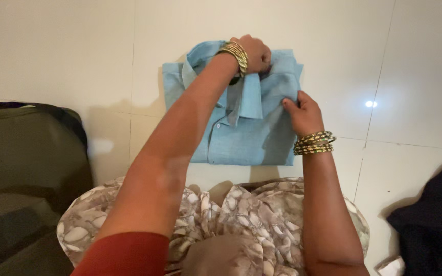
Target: The person folds a light-blue collared shirt on the floor, smoothing the fabric with their hands and then buttoning the top button.
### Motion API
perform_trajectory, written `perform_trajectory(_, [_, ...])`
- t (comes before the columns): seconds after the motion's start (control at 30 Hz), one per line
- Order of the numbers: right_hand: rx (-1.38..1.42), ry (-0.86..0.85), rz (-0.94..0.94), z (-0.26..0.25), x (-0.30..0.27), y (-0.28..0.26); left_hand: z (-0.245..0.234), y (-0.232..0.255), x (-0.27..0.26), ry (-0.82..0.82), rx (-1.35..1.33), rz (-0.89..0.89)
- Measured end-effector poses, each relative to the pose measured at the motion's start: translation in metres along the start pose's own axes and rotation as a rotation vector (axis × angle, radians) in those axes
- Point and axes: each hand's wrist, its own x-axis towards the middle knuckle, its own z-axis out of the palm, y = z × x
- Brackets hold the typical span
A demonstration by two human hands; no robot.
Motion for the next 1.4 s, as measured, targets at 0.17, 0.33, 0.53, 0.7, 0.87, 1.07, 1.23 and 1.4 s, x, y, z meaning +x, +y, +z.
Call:
perform_trajectory(0.17, [-0.158,0.126,-0.004,0.004,0.002,0.001,0.022,-0.047,0.018,0.165,-0.713,0.237])
perform_trajectory(0.33, [0.224,-0.032,-0.094,0.014,0.005,0.02,0.02,-0.037,0.021,0.096,-0.632,0.342])
perform_trajectory(0.53, [0.699,-0.244,0.058,0.008,-0.008,-0.011,-0.027,-0.016,-0.013,-0.306,-0.561,0.417])
perform_trajectory(0.7, [0.87,-0.288,0.17,-0.008,-0.007,-0.028,-0.034,-0.006,-0.026,-0.318,-0.49,0.452])
perform_trajectory(0.87, [0.66,0.238,0.137,-0.054,-0.001,-0.027,-0.034,-0.018,-0.042,-0.124,-0.618,0.445])
perform_trajectory(1.07, [0.387,-0.055,0.168,-0.032,-0.011,-0.04,-0.024,-0.023,-0.039,0.0,-0.599,0.482])
perform_trajectory(1.23, [0.196,-0.397,0.079,-0.008,-0.012,-0.023,-0.005,-0.023,-0.015,0.167,-0.609,0.533])
perform_trajectory(1.4, [0.033,0.174,0.124,-0.017,0.014,0.012,0.009,-0.013,0.0,0.186,-0.617,0.552])
